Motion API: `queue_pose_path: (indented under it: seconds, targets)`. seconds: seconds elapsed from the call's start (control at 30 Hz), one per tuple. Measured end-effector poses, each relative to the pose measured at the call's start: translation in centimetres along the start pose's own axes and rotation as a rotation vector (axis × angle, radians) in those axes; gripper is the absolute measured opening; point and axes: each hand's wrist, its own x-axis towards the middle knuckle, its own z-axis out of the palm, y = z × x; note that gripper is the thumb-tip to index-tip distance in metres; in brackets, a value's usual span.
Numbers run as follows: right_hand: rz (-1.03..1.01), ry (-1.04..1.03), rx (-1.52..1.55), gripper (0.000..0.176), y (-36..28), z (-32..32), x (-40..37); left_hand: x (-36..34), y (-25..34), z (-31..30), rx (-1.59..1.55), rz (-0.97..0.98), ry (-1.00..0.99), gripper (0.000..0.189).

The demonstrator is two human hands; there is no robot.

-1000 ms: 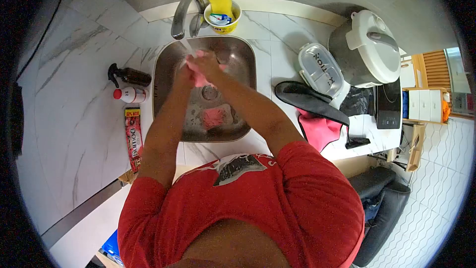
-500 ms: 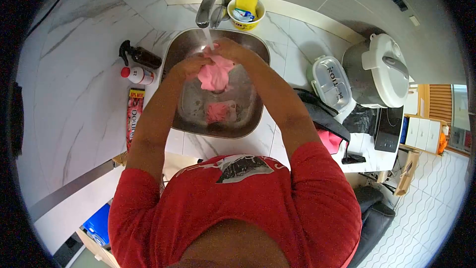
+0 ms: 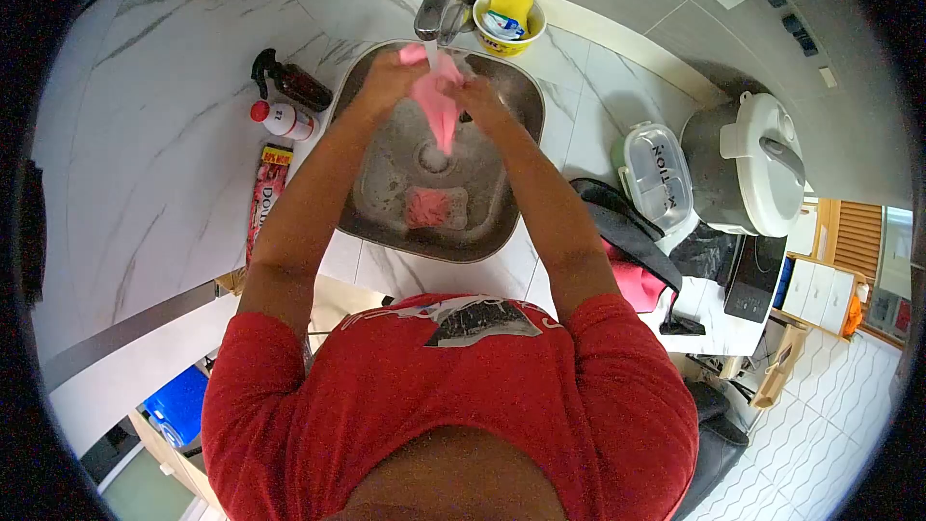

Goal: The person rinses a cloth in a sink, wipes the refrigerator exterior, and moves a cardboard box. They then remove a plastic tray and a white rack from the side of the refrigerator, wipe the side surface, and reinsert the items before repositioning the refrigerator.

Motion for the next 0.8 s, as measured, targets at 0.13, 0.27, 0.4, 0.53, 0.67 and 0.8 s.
queue_pose_path:
  seconds: [0.13, 0.27, 0.4, 0.53, 0.67, 0.8]
  targets:
    - [0.103, -0.097, -0.34, 0.035, 1.0, -0.1, -1.8, -1.3, 0.5, -1.6, -0.473, -0.012, 0.051, 0.028]
    - [-0.054, 0.043, 0.348, 0.028, 3.3, 1.2, -0.4, -1.7, -5.6, -1.3, -0.935, -0.203, 0.163, 0.032]
    - [-0.036, 0.154, 0.513, 0.022, 0.7, 5.8, -0.4, 0.8, -15.5, 1.2, -1.05, -0.39, -0.044, 0.036]
    - [-0.251, 0.355, -0.288, 0.029, 0.2, 8.3, -0.4, 2.1, -16.6, 3.7, -1.07, -0.412, 0.087, 0.034]
    - [-0.175, 0.358, -0.498, 0.034, 0.7, 5.1, 1.7, 2.0, -14.7, 3.8, -0.935, -0.478, 0.15, 0.033]
    - [-0.081, 0.157, -0.736, 0.036, -1.7, 2.6, 3.0, 1.1, -11.3, 0.7, -0.606, -0.582, -0.089, 0.031]
